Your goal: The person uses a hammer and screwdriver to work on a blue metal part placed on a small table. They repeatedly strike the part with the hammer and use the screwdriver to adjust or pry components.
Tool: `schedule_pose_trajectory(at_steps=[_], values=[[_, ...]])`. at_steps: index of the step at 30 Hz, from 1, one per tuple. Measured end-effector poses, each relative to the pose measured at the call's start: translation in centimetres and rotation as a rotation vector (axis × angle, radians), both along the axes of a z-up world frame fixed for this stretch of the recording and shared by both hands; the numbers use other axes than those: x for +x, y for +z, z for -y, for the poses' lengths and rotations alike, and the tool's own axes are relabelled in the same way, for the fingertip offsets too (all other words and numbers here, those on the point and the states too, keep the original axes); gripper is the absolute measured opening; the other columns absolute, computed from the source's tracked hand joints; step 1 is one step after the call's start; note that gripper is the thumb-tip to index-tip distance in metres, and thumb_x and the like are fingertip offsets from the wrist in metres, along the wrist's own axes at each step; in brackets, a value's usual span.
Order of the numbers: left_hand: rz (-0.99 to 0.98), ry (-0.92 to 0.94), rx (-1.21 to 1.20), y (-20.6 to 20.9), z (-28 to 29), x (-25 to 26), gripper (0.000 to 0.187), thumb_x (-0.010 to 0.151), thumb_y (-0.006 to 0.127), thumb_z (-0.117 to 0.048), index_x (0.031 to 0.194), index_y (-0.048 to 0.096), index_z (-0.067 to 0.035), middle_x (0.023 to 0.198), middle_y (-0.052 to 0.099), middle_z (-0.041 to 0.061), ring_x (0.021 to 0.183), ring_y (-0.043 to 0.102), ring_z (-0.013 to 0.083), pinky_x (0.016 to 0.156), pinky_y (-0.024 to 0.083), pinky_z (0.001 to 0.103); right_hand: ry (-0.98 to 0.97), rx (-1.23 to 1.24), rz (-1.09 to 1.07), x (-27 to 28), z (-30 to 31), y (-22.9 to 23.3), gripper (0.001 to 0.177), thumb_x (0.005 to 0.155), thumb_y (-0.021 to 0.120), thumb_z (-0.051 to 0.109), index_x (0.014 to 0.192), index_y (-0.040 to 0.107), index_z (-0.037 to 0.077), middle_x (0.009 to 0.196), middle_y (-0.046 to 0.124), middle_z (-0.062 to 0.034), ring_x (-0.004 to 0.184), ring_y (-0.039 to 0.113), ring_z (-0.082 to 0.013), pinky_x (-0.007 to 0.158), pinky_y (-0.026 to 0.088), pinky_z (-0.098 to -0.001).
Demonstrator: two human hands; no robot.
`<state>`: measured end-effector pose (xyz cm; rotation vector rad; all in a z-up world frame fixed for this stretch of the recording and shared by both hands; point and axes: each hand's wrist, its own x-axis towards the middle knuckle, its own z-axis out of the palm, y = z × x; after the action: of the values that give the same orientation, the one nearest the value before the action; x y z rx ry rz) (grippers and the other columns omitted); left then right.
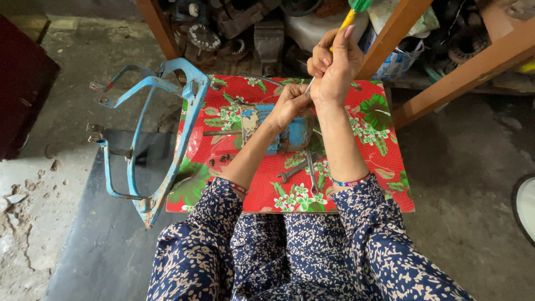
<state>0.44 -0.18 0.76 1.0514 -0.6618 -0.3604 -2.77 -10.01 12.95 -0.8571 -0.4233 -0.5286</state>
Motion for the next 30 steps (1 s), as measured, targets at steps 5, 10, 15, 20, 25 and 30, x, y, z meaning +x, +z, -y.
schedule_pose_trajectory(at_steps=[5,10,15,20,25,30], values=[[0.011,0.022,0.021,0.2,0.4,0.5,0.029,0.101,0.065,-0.032,0.085,0.067,-0.008,0.070,0.061,-0.005,0.055,0.041,0.0021,0.050,0.030,0.024,0.004,-0.043,0.033,0.2,0.2,0.2,0.049,0.108,0.059,0.046,0.084,0.054,0.003,0.064,0.032,0.0032,0.052,0.028,-0.0072,0.046,0.021,-0.0270],[-0.013,-0.002,-0.009,0.1,0.4,0.2,0.030,0.101,0.067,-0.032,0.082,0.062,-0.009,0.065,0.052,-0.008,0.053,0.034,0.0011,0.048,0.025,0.023,0.011,-0.019,0.017,0.0,0.2,0.1,0.049,0.108,0.059,0.046,0.084,0.054,0.004,0.064,0.032,0.0039,0.052,0.027,-0.0071,0.046,0.020,-0.0265],[-0.005,0.014,-0.002,0.0,0.3,0.1,0.031,0.103,0.066,-0.031,0.081,0.061,-0.009,0.064,0.050,-0.009,0.053,0.035,0.0017,0.048,0.026,0.023,0.005,-0.012,0.008,0.0,0.1,0.0,0.049,0.108,0.058,0.046,0.084,0.054,0.004,0.064,0.033,0.0034,0.052,0.028,-0.0072,0.046,0.021,-0.0267],[0.019,0.054,0.004,0.2,0.4,-0.3,0.030,0.101,0.066,-0.029,0.080,0.061,-0.008,0.065,0.053,-0.007,0.054,0.038,0.0025,0.049,0.029,0.025,0.011,-0.029,0.020,0.0,0.2,-0.1,0.048,0.109,0.058,0.046,0.085,0.054,0.004,0.064,0.032,0.0031,0.052,0.028,-0.0072,0.046,0.020,-0.0267],[0.029,0.080,0.034,1.1,0.4,-0.2,0.021,0.095,0.063,-0.022,0.080,0.058,-0.010,0.065,0.048,-0.007,0.055,0.036,0.0027,0.050,0.027,0.024,0.052,-0.060,0.030,0.0,0.6,0.0,0.049,0.108,0.057,0.047,0.086,0.053,0.005,0.064,0.032,0.0032,0.051,0.027,-0.0070,0.046,0.020,-0.0258],[0.136,0.178,0.032,1.5,1.1,-0.5,0.016,0.092,0.055,-0.018,0.080,0.057,-0.007,0.071,0.051,-0.006,0.064,0.039,0.0038,0.057,0.033,0.025,0.090,-0.111,0.052,-0.6,0.4,0.1,0.049,0.110,0.057,0.047,0.087,0.053,0.004,0.065,0.031,0.0031,0.053,0.027,-0.0086,0.045,0.021,-0.0258]])
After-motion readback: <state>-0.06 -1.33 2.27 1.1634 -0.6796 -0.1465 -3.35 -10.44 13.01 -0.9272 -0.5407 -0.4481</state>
